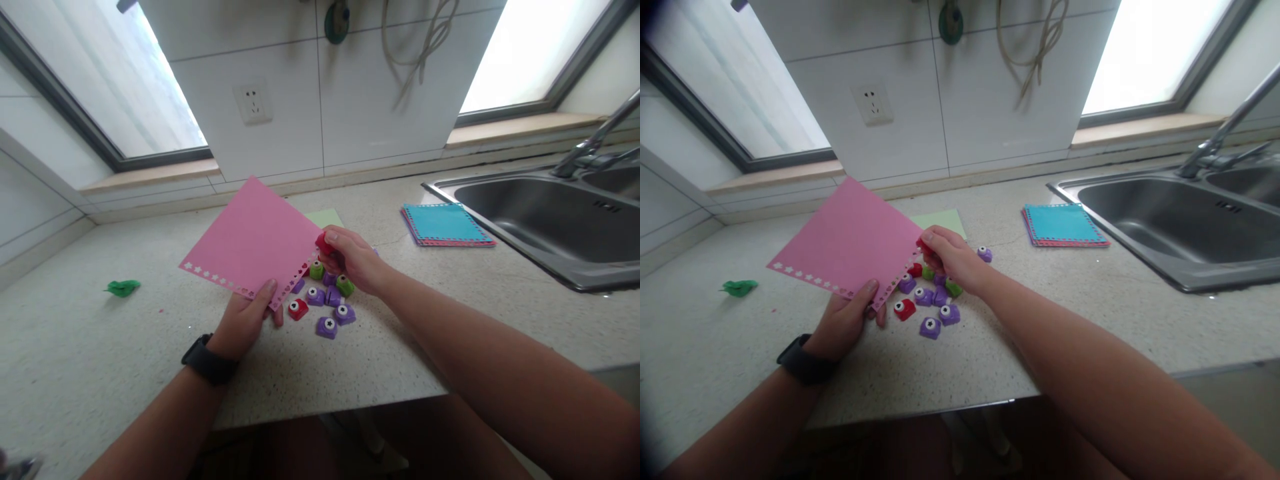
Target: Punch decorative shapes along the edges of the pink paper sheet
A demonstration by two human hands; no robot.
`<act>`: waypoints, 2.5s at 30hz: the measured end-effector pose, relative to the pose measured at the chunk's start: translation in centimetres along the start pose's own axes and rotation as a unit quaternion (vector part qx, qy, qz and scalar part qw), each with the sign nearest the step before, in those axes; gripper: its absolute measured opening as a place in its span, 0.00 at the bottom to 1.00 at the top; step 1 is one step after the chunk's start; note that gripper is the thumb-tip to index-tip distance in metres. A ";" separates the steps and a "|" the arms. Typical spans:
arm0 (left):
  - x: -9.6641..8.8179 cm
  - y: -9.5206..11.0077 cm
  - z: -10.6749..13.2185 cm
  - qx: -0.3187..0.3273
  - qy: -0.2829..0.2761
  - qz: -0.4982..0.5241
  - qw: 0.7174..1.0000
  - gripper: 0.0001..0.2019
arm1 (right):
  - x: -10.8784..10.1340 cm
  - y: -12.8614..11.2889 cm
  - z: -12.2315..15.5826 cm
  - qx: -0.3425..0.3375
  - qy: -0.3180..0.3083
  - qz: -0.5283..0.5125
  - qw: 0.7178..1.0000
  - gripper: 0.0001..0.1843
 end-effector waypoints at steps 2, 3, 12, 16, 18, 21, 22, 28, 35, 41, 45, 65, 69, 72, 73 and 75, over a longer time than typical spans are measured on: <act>0.0 -0.2 0.0 -0.002 -0.003 -0.003 1.000 0.29 | -0.5 0.0 -0.1 -0.004 0.012 0.003 1.000 0.15; 0.0 -0.3 0.0 -0.003 -0.007 -0.004 1.000 0.29 | -0.7 0.0 -0.1 -0.006 0.013 0.004 1.000 0.15; 0.0 -0.3 0.1 -0.006 -0.009 0.004 1.000 0.29 | -0.7 0.1 -0.2 0.007 0.008 0.008 1.000 0.15; -0.1 -0.4 0.0 -0.007 -0.008 0.001 1.000 0.29 | -0.6 0.2 -0.2 0.009 0.007 0.007 1.000 0.15; 0.0 -0.4 0.0 -0.007 -0.009 0.001 1.000 0.28 | -0.6 0.3 -0.2 0.009 0.007 0.009 1.000 0.15; 0.1 -0.2 0.0 -0.004 -0.009 0.002 1.000 0.28 | -0.5 0.4 -0.2 0.012 0.007 0.012 1.000 0.15; 0.1 -0.1 0.0 -0.003 -0.010 0.001 1.000 0.28 | -0.5 0.4 -0.2 0.012 0.006 0.014 1.000 0.15; 0.1 0.2 0.1 -0.001 -0.012 0.000 1.000 0.27 | -0.1 0.4 -0.2 0.005 -0.011 0.016 1.000 0.16; 0.1 0.1 0.1 -0.001 -0.011 -0.009 1.000 0.28 | 0.0 0.3 -0.3 -0.007 -0.024 0.027 0.999 0.16; 0.1 0.1 0.0 0.002 -0.013 -0.009 1.000 0.28 | 0.1 0.3 -0.2 -0.012 -0.029 0.038 0.999 0.18; 0.0 0.0 0.0 -0.005 -0.011 -0.010 1.000 0.27 | 0.2 0.2 -0.2 -0.017 -0.033 0.032 0.999 0.18; 0.0 0.4 0.0 -0.009 -0.006 -0.022 1.000 0.28 | 0.6 -0.1 0.0 -0.017 -0.037 0.031 0.999 0.19; -0.1 0.3 0.1 -0.009 -0.009 -0.017 1.000 0.28 | 0.6 0.0 0.1 -0.018 -0.039 0.031 0.999 0.19; -0.1 0.1 0.1 -0.007 -0.011 -0.020 1.000 0.29 | 0.6 0.0 0.1 -0.017 -0.037 0.030 0.999 0.19; -0.2 0.0 0.0 -0.008 -0.010 -0.023 1.000 0.29 | 0.5 0.0 0.1 -0.017 -0.037 0.029 0.999 0.19; -0.2 0.0 0.0 -0.009 -0.010 -0.029 0.999 0.30 | 0.6 0.0 0.1 -0.019 -0.038 0.025 0.999 0.19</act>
Point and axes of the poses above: each hand's wrist, its own z-axis away from the middle knuckle, its own x-axis out of the palm, y = z × x, the point moved 7 cm from there along -z, towards the middle knuckle, and after that the axes turned 7 degrees about x, right-handed, at the moved point
